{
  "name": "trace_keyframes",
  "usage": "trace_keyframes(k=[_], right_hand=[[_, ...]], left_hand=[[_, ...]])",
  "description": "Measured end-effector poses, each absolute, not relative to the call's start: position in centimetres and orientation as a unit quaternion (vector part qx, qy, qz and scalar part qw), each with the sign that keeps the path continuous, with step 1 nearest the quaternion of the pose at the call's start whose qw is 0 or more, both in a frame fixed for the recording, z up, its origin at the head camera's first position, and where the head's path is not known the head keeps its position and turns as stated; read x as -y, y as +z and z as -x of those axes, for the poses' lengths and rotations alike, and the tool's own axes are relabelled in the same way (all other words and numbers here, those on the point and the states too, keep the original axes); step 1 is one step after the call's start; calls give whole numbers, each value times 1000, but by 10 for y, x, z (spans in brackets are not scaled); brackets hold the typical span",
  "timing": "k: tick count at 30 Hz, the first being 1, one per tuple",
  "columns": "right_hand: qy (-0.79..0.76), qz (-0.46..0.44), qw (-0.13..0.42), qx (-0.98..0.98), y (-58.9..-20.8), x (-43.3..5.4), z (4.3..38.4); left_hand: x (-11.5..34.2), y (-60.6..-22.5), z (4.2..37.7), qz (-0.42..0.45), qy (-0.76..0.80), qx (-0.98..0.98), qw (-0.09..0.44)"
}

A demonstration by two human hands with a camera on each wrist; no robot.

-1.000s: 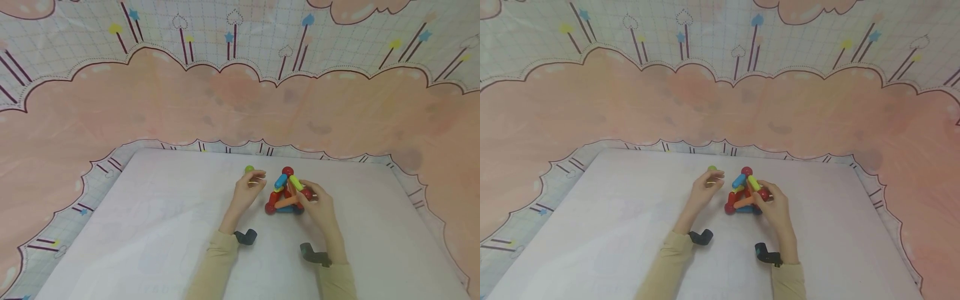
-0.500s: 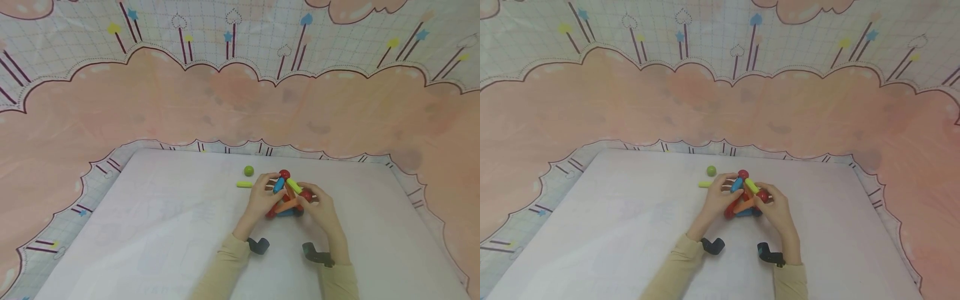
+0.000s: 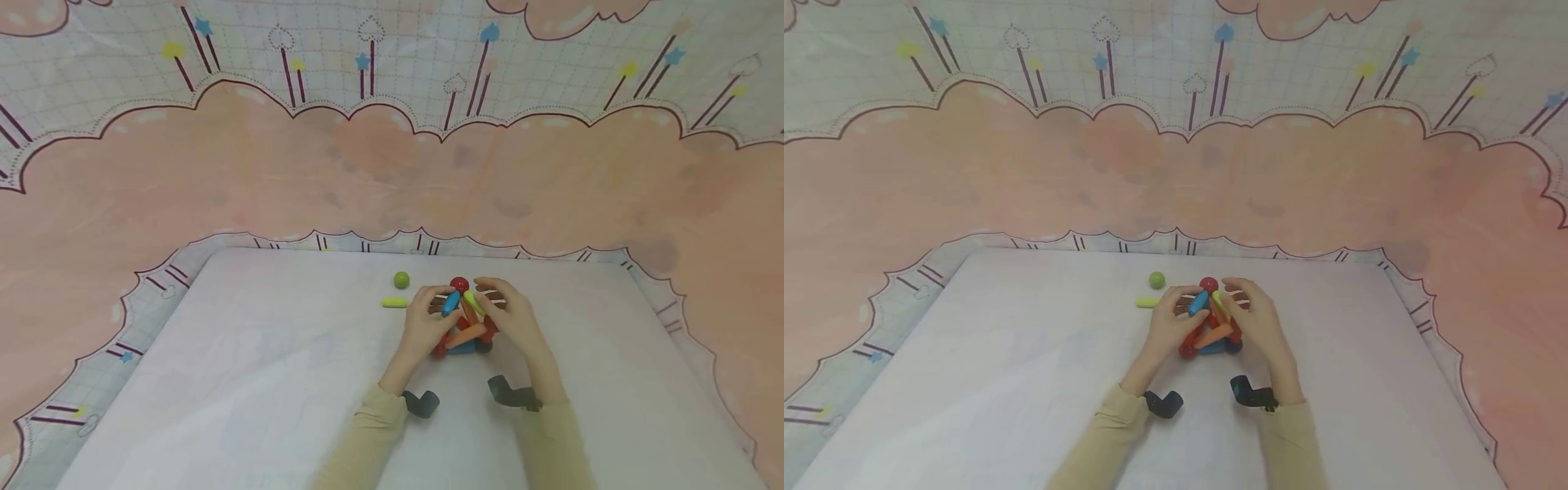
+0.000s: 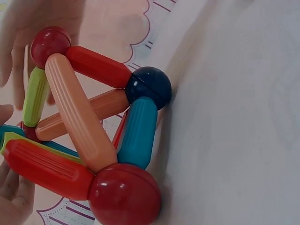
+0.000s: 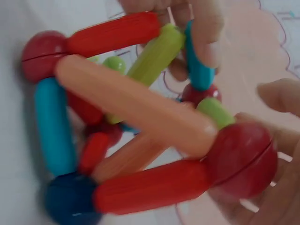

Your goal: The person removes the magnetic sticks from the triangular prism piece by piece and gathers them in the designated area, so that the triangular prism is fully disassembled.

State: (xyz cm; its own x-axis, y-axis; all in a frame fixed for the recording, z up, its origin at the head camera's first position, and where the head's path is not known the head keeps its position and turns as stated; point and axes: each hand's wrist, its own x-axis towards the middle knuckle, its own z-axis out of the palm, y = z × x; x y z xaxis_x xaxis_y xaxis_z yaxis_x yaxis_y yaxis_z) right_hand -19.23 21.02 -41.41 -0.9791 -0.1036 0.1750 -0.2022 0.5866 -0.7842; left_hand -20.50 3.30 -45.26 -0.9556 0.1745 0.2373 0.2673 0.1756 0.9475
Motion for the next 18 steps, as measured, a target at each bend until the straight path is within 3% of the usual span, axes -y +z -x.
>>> trace_keyframes(k=[7, 18], right_hand=[[433, -133, -3, 892, -397, -202, 213], [399, -142, -25, 905, -396, -192, 225]], left_hand=[[-30, -454, 208, 131, -647, 750, 44], [-21, -416, 192, 113, -682, 723, 4]])
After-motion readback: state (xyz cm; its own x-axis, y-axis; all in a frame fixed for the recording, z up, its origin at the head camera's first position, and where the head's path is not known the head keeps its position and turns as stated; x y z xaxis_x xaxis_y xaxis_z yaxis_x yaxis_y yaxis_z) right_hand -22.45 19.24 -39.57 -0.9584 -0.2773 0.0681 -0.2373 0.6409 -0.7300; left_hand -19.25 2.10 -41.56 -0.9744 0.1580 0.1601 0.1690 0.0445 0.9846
